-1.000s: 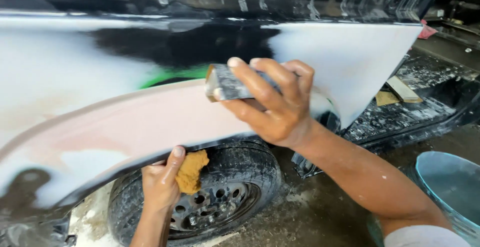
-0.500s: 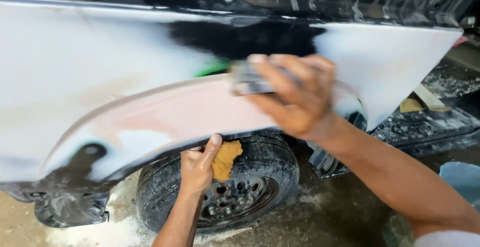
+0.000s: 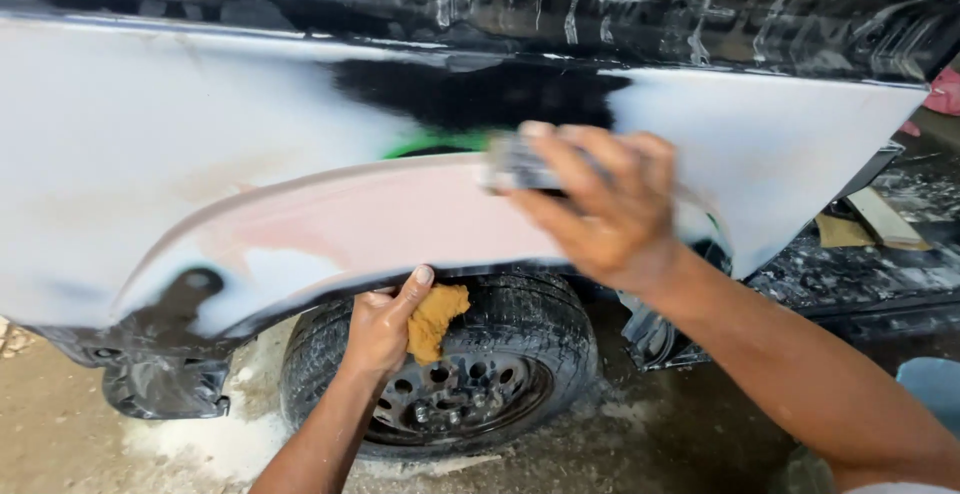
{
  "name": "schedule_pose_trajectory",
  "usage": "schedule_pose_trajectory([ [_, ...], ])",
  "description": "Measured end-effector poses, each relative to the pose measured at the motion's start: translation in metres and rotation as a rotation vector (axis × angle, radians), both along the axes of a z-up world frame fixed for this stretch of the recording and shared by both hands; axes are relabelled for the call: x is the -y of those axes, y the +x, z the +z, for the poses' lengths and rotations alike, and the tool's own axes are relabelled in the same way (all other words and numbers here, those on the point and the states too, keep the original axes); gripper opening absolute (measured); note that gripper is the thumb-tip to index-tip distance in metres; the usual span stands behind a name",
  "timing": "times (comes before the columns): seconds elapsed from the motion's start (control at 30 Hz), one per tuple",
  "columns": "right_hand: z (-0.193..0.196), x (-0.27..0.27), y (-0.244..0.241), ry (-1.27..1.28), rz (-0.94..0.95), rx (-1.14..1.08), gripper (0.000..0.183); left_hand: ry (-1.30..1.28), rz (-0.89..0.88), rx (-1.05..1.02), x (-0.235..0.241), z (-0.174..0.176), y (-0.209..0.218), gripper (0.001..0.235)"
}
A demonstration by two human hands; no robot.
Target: The person uses a sanding block to sand the side panel of a car, focusing on the area above the rear wheel. They hold a sponge in their other hand while working on the vehicle's surface.
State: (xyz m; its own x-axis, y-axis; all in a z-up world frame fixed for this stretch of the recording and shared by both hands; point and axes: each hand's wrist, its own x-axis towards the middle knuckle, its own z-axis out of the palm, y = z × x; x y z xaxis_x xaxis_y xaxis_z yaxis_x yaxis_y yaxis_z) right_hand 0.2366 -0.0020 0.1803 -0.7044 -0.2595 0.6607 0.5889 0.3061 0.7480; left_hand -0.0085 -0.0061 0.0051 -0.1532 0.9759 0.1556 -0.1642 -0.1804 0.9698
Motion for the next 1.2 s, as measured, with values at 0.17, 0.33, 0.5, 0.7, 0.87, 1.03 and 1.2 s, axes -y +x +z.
schedule_pose_trajectory([
  [0.17, -0.021, -0.003, 0.055, 0.01, 0.029, -0.137, 0.038, 0.054, 0.03, 0.004, 0.0, 0.005, 0.003, 0.075],
  [0.33, -0.006, -0.008, -0.016, 0.059, 0.042, -0.124, 0.04, 0.0, -0.002, 0.132, 0.013, 0.021, 0.01, 0.073],
  [0.5, -0.028, -0.005, 0.071, 0.01, 0.013, -0.176, 0.032, -0.039, -0.132, 0.299, -0.002, 0.003, -0.007, 0.052],
  [0.7, -0.004, -0.001, 0.004, 0.088, 0.044, -0.179, 0.036, -0.112, -0.172, 0.4, -0.014, -0.026, -0.033, 0.043],
  [0.87, 0.011, 0.017, -0.043, 0.006, 0.04, -0.009, 0.028, -0.189, -0.096, 0.358, -0.006, -0.015, -0.037, 0.046],
  [1.03, -0.016, 0.01, 0.044, 0.035, 0.063, -0.1, 0.002, 0.007, 0.075, 0.498, -0.007, -0.018, -0.015, 0.058],
  [1.2, 0.008, 0.011, -0.072, -0.026, 0.193, -0.067, 0.006, 0.059, 0.107, 0.556, -0.019, -0.033, -0.014, 0.057],
])
